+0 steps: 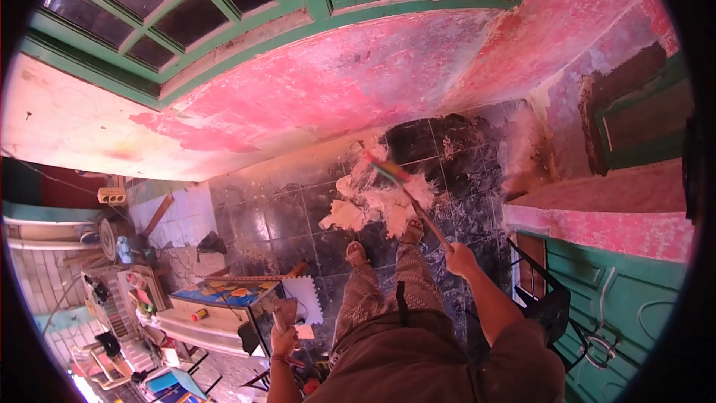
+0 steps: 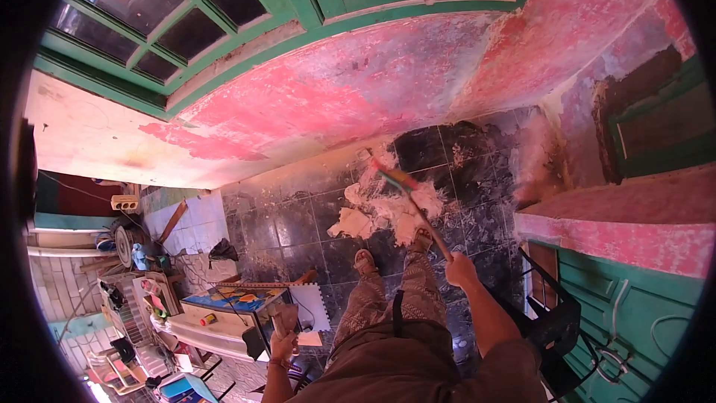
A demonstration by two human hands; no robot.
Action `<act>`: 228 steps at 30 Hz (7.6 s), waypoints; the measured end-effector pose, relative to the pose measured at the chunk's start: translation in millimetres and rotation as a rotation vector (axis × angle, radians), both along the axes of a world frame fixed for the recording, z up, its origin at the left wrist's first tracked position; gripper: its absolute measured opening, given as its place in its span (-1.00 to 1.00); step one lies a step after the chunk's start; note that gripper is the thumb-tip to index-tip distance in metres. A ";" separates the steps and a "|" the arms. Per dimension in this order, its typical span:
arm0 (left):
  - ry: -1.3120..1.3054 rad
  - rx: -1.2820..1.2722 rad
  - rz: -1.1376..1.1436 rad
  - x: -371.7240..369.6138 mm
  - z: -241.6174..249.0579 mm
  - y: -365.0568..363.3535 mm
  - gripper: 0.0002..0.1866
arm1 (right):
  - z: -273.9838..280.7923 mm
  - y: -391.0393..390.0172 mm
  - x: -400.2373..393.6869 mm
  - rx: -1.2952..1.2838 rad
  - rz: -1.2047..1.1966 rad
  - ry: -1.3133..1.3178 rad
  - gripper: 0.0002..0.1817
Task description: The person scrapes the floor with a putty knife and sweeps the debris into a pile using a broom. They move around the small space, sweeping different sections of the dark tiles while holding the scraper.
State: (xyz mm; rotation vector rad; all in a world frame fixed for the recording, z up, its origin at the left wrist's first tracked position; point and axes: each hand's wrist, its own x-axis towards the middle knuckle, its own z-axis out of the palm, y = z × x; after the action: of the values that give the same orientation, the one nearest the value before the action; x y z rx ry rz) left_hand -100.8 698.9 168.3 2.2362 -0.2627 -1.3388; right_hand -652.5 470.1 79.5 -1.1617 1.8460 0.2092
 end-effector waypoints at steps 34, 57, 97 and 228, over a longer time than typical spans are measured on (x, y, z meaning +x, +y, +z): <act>-0.105 0.102 -0.002 -68.8 24.2 6.6 -0.91 | -83.6 -146.0 163.9 -0.015 0.069 -0.011 -0.52; -0.050 0.113 0.043 12.3 21.6 89.9 -0.91 | -62.9 1.8 137.5 0.105 0.364 0.052 -0.42; 0.010 0.025 -0.047 55.1 -21.7 88.7 -0.88 | -37.7 -80.7 253.4 -0.193 0.459 0.023 -0.48; 0.240 0.063 0.017 78.8 -48.9 206.4 -0.91 | -36.5 94.2 359.2 -0.215 0.613 -0.120 -0.64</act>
State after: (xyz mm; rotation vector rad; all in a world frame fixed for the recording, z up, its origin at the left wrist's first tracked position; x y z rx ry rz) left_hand -21.9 905.3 119.4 2.0959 -0.1168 -1.6079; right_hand -293.4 564.3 43.0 -1.8323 1.3873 0.2813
